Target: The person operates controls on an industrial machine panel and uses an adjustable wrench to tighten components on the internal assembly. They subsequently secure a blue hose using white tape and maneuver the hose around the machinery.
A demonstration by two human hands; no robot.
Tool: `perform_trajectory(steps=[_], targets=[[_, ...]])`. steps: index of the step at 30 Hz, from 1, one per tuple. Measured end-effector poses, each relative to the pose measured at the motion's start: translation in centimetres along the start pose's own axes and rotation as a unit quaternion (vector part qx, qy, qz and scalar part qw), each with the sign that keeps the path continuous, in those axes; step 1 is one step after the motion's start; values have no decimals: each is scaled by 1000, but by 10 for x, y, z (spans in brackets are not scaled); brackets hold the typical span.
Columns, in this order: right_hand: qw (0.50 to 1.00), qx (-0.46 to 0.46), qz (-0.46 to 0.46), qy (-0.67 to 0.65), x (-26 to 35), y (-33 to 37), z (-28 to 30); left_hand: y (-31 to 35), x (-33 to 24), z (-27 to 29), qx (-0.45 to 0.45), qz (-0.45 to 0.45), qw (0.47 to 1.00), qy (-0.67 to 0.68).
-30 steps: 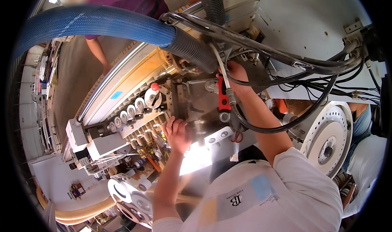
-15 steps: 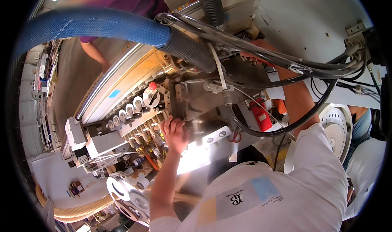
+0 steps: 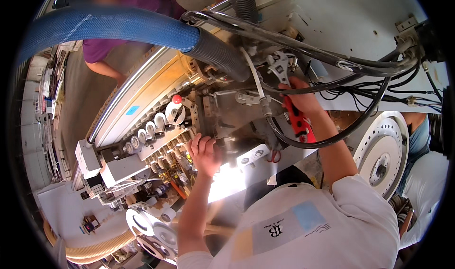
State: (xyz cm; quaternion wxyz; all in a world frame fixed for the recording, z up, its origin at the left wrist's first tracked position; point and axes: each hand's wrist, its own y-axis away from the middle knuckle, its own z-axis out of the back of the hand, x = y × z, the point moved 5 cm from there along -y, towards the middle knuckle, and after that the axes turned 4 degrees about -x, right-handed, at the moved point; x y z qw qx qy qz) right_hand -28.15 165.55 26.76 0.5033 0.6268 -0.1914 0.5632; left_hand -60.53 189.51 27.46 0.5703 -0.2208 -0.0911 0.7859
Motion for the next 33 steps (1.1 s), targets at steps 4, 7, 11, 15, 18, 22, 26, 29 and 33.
perform_trajectory(steps=[4, 7, 11, 15, 18, 22, 26, 29, 33], targets=[[998, 22, 33, -58, 24, -9, -41, 1, 1, 1, -3, 0, 1000, 1], [998, -14, 34, -58, 27, -13, -60, 2, 4, -1, -7, -6, 1000, -7], [993, -59, 72, -73, 9, -29, -80, 2, 4, -4, -2, -5, 1000, -13], [994, -73, 56, -65, -2, -53, -91, 2, 4, -4, -1, -9, 1000, -8], [992, -41, -5, -122, 19, -41, -88, 4, 4, -4, 2, -4, 1000, -11], [996, 17, 89, 21, 19, -63, -35, 1, 1, -2, 9, -2, 1000, -10], [989, 83, -43, 112, 53, -81, 27, 2, 2, -2, 8, 1, 1000, -7], [964, 132, -88, 214, 90, -77, 40, 3, 3, 0, 7, 1, 1000, -17], [984, 86, -16, 154, 57, -75, 35, 3, 3, -4, 6, -3, 1000, -14]])
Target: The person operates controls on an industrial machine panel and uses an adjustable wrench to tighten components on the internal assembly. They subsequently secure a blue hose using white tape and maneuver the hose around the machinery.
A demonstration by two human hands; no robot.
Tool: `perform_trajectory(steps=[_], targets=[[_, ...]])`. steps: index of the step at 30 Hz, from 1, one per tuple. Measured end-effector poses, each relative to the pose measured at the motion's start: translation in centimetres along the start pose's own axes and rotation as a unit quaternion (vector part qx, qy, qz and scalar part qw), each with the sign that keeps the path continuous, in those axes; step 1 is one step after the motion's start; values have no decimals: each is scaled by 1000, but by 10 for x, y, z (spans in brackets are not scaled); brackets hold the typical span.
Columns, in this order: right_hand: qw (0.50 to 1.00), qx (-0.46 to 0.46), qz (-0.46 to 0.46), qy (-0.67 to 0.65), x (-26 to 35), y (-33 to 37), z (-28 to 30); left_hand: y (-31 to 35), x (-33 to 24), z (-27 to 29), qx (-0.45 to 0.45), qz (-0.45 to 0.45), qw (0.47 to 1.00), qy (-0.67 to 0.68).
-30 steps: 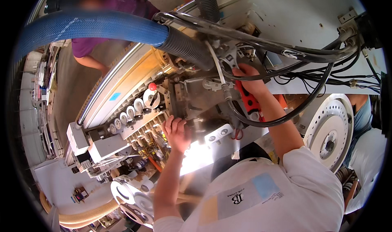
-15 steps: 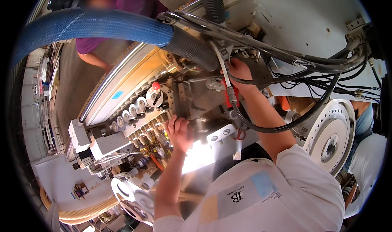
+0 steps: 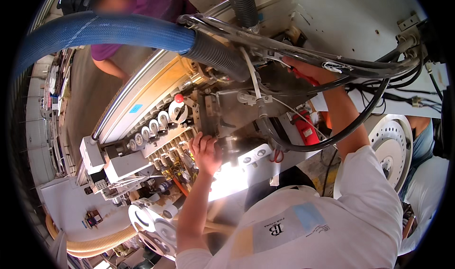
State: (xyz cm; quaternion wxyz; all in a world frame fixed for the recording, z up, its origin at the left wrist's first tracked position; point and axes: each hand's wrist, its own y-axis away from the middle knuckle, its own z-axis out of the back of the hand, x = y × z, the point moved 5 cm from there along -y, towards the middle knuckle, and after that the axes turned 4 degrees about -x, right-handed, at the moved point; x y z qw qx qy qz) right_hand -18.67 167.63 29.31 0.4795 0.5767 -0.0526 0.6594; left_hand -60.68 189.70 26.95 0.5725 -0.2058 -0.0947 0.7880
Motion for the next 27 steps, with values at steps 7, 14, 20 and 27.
perform_trajectory(steps=[7, 14, 20, 27], targets=[[994, -77, -9, -82, -45, 29, -15, -4, -2, 1, -11, 3, 1000, 4], [974, -106, 42, -196, -28, 47, -88, -3, -3, 4, -16, -1, 1000, 9], [968, -133, 45, -206, -5, 45, -120, -1, 1, 2, -9, -1, 1000, 14], [965, -182, 74, -172, -10, 21, -126, -4, -3, 5, -15, 0, 1000, 15]])
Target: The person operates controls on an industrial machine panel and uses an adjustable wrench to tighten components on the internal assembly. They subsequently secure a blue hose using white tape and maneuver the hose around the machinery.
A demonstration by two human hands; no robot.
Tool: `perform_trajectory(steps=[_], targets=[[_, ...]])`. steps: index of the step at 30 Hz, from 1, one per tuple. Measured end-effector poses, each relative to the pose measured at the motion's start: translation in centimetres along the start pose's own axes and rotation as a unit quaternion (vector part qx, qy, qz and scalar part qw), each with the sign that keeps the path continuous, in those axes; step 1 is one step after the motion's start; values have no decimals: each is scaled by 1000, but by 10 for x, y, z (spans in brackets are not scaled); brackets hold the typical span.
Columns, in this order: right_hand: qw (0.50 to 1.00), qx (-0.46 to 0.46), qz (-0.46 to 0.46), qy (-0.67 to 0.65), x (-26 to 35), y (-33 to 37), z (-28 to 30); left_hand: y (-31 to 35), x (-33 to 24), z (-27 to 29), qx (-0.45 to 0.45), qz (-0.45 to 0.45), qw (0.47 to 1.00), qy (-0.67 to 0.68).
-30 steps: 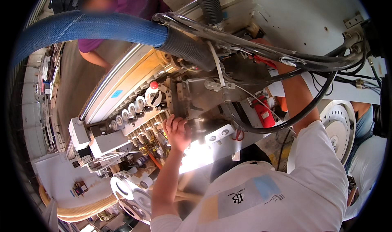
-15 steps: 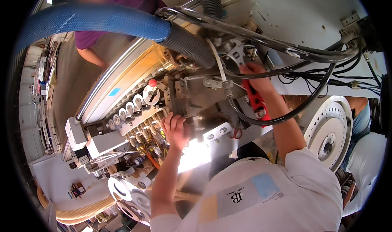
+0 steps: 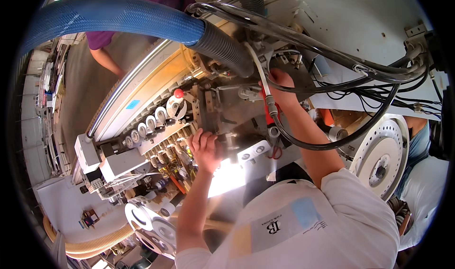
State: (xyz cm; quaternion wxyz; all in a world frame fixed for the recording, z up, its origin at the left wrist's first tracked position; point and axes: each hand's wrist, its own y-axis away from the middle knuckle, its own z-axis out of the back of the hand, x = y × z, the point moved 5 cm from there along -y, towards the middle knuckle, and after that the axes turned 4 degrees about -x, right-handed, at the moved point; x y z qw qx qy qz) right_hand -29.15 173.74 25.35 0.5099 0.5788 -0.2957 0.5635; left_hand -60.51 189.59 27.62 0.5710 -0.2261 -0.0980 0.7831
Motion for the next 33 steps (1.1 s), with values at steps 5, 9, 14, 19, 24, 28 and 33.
perform_trajectory(steps=[5, 9, 14, 19, 24, 28, 33], targets=[[999, -27, 10, 22, -21, -21, -13, 0, 2, -3, 3, -6, 1000, -2], [995, 19, 90, 36, 19, -16, 8, 3, 2, -3, 4, -2, 1000, -8], [964, 227, -112, 78, 31, -56, 80, 3, 2, -4, 11, 1, 1000, -11], [956, 243, -94, 131, 61, -61, 106, 1, 2, -4, 0, -3, 1000, -16], [970, 162, -103, 151, 44, -44, 113, -1, 0, -3, 9, 3, 1000, -20], [986, 109, -107, 68, -33, -15, 140, 0, 0, 1, 5, 2, 1000, -14], [990, 96, -92, -37, -13, 31, 96, 1, 0, -1, 3, 5, 1000, -5]])
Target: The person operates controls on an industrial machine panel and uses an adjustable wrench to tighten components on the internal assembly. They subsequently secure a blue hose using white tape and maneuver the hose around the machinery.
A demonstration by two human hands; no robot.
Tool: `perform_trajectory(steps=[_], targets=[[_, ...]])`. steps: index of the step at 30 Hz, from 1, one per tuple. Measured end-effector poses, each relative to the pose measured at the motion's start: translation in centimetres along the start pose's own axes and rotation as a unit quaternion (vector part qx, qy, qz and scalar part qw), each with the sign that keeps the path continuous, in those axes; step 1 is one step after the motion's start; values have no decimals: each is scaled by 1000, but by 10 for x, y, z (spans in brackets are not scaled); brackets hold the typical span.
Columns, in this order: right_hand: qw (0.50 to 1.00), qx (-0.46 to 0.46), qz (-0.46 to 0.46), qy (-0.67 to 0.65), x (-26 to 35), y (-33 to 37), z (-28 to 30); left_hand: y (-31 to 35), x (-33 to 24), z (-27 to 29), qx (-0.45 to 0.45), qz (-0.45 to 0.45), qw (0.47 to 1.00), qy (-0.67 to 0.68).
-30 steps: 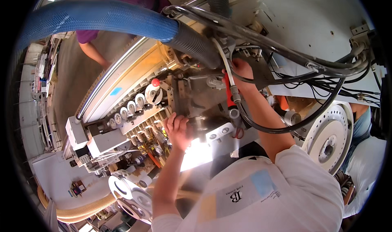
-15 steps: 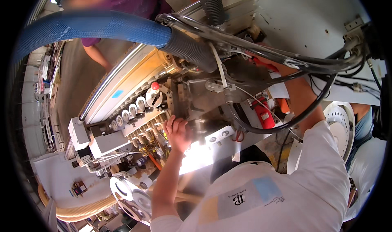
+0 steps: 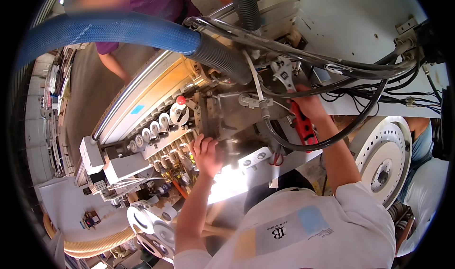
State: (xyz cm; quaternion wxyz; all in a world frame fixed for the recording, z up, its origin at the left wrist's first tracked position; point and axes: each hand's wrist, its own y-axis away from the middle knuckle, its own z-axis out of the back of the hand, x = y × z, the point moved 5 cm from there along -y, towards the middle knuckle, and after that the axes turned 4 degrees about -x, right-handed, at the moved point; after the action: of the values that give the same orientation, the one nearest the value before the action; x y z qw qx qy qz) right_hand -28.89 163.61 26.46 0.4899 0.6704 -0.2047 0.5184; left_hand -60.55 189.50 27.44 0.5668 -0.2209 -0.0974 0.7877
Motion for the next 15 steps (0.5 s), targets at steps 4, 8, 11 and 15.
perform_trajectory(steps=[4, 8, 11, 15], targets=[[1000, -11, 2, -9, 24, -13, -48, 2, 3, 0, 6, -1, 1000, -1], [998, -25, 53, -39, 28, -32, -74, 2, 3, -1, 6, 2, 1000, -5], [997, -33, 32, -56, 28, -37, -94, 5, 4, 0, 5, 11, 1000, -4], [994, -45, 90, 29, -10, -81, -96, 1, 3, -3, 5, 5, 1000, 2]])
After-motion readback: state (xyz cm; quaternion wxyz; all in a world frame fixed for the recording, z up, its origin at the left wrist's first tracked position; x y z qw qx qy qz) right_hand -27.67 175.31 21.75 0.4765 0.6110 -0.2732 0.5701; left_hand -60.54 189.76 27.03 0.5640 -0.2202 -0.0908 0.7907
